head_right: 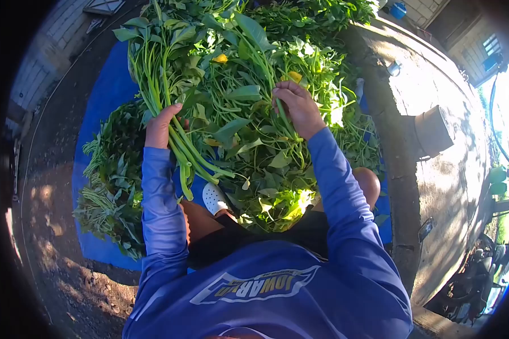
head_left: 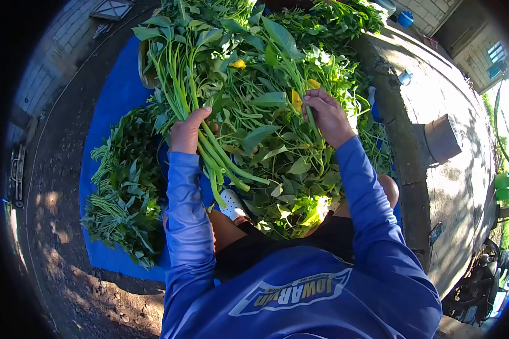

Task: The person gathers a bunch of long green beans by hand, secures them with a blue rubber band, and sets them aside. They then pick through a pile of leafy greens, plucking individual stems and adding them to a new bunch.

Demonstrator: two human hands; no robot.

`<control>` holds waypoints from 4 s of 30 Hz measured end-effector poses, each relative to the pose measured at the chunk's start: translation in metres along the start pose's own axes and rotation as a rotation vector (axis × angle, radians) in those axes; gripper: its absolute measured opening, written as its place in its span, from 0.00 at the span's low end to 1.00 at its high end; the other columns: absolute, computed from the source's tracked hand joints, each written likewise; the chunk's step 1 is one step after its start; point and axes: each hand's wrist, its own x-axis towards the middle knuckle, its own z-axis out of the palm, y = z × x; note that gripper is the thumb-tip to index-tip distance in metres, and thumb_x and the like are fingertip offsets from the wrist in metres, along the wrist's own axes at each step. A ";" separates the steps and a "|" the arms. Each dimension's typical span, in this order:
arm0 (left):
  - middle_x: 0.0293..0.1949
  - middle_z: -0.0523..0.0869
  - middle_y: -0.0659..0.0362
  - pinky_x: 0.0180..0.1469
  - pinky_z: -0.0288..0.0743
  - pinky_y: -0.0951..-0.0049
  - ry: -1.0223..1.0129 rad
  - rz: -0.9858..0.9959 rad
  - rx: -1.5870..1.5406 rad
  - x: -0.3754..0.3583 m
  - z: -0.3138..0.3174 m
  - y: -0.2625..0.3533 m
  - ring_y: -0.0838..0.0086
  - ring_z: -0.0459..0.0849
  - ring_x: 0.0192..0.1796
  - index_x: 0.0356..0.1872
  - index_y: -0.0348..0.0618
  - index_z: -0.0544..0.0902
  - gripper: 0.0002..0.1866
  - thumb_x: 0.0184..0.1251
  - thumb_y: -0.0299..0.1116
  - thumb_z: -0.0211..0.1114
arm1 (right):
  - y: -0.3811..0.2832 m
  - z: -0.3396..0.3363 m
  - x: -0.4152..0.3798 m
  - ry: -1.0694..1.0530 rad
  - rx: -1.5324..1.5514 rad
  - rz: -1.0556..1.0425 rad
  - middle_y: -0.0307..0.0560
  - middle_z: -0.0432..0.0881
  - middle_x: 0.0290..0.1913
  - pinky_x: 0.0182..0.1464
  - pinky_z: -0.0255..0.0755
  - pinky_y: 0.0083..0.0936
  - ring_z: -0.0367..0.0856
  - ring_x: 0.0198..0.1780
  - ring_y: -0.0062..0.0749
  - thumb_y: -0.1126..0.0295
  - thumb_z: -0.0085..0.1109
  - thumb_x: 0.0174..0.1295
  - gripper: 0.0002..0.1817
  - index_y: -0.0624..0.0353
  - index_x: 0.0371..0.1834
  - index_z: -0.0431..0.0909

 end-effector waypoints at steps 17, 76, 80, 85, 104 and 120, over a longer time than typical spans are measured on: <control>0.30 0.89 0.58 0.34 0.81 0.68 -0.106 -0.061 0.093 -0.001 0.062 -0.081 0.72 0.87 0.30 0.37 0.35 0.90 0.15 0.58 0.37 0.82 | -0.007 -0.017 -0.009 0.403 -0.574 -0.371 0.44 0.90 0.36 0.40 0.78 0.26 0.84 0.34 0.24 0.65 0.73 0.66 0.18 0.64 0.54 0.85; 0.26 0.80 0.63 0.32 0.74 0.68 -0.162 -0.049 -0.075 0.034 0.061 -0.034 0.72 0.77 0.25 0.35 0.51 0.77 0.18 0.69 0.46 0.78 | 0.075 0.025 -0.183 0.187 -0.308 -0.076 0.39 0.86 0.39 0.40 0.78 0.27 0.80 0.37 0.17 0.69 0.65 0.77 0.09 0.64 0.51 0.81; 0.25 0.79 0.63 0.32 0.74 0.68 -0.156 -0.063 -0.084 0.025 0.065 -0.040 0.73 0.77 0.26 0.34 0.50 0.77 0.18 0.69 0.46 0.78 | 0.042 0.033 -0.156 0.222 -0.598 -0.366 0.44 0.85 0.39 0.40 0.79 0.29 0.84 0.35 0.30 0.71 0.68 0.70 0.10 0.63 0.50 0.87; 0.27 0.80 0.63 0.31 0.77 0.69 -0.168 -0.017 -0.064 0.023 0.065 -0.046 0.76 0.79 0.27 0.39 0.48 0.81 0.16 0.67 0.44 0.80 | 0.042 0.025 -0.117 -0.002 -1.050 -0.637 0.51 0.83 0.45 0.45 0.82 0.43 0.85 0.40 0.50 0.64 0.69 0.64 0.15 0.59 0.51 0.91; 0.38 0.91 0.55 0.26 0.82 0.70 -0.007 0.248 0.003 0.013 0.070 -0.071 0.73 0.86 0.30 0.49 0.35 0.87 0.23 0.60 0.38 0.86 | 0.118 0.023 -0.130 -1.007 -1.448 0.250 0.51 0.91 0.44 0.48 0.84 0.48 0.89 0.41 0.57 0.58 0.59 0.64 0.17 0.56 0.44 0.90; 0.39 0.91 0.55 0.26 0.80 0.71 0.020 0.108 -0.060 0.007 0.052 -0.040 0.72 0.84 0.27 0.49 0.35 0.89 0.18 0.64 0.36 0.82 | 0.116 -0.081 -0.020 0.171 -1.423 0.139 0.63 0.89 0.51 0.61 0.78 0.50 0.86 0.56 0.60 0.60 0.58 0.65 0.17 0.53 0.52 0.88</control>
